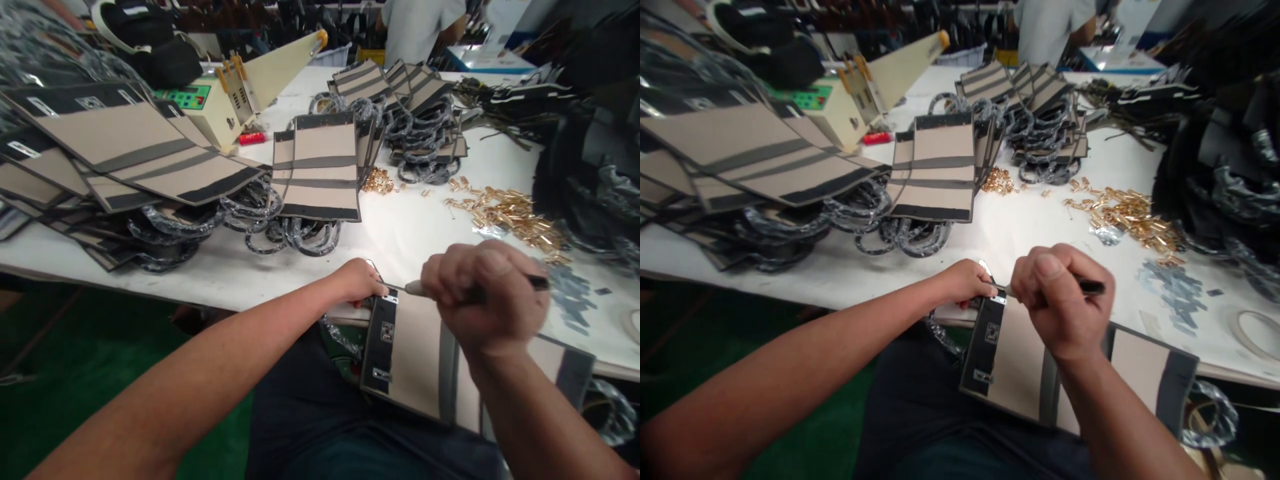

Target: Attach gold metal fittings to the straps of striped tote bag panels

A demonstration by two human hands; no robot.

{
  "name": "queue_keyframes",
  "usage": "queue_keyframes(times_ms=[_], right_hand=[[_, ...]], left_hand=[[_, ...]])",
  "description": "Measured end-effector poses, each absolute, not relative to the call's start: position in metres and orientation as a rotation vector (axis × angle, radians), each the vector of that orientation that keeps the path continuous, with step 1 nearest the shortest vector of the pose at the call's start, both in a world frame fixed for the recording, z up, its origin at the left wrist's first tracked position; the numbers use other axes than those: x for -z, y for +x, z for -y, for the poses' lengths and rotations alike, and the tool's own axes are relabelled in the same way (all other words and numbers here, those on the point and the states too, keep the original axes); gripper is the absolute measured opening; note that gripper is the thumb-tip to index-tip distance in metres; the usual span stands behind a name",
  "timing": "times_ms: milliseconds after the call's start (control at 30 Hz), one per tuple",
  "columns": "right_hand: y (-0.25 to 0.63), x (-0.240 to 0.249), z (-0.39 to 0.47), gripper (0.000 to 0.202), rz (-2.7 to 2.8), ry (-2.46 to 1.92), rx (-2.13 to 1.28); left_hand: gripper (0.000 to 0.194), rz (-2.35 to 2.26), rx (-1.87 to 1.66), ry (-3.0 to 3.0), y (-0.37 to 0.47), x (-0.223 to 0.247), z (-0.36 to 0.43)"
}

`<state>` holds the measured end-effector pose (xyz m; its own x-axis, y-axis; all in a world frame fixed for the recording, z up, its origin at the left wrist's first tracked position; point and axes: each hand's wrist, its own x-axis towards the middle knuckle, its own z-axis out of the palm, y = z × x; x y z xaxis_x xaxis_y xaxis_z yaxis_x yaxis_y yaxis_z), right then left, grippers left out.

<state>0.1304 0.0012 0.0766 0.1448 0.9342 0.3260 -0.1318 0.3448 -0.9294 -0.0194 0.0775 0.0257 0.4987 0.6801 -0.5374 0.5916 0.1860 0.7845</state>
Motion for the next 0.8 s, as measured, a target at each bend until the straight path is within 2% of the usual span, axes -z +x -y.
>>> queue_keyframes(times_ms=[200, 333, 600, 800], right_hand=[[0.125, -0.052, -0.003, 0.042, 1.083, -0.99, -0.966], [0.121, -0.063, -0.006, 0.04, 1.08, -0.875, -1.038], [0.113, -0.056, -0.014, 0.043, 1.421, -1.212, -0.992], [0.121, -0.062, -0.012, 0.045, 1.282, -1.122, -1.009]], left_hand=[[0.02, -1.16, -0.097, 1.49, -0.02, -0.033, -0.074], [0.02, -1.136, -0.088, 1.511, -0.021, -0.029, -0.077], [0.027, -1.091, -0.068, 1.583, -0.023, -0.018, -0.082], [0.029, -1.086, -0.091, 1.585, -0.026, -0.022, -0.079]])
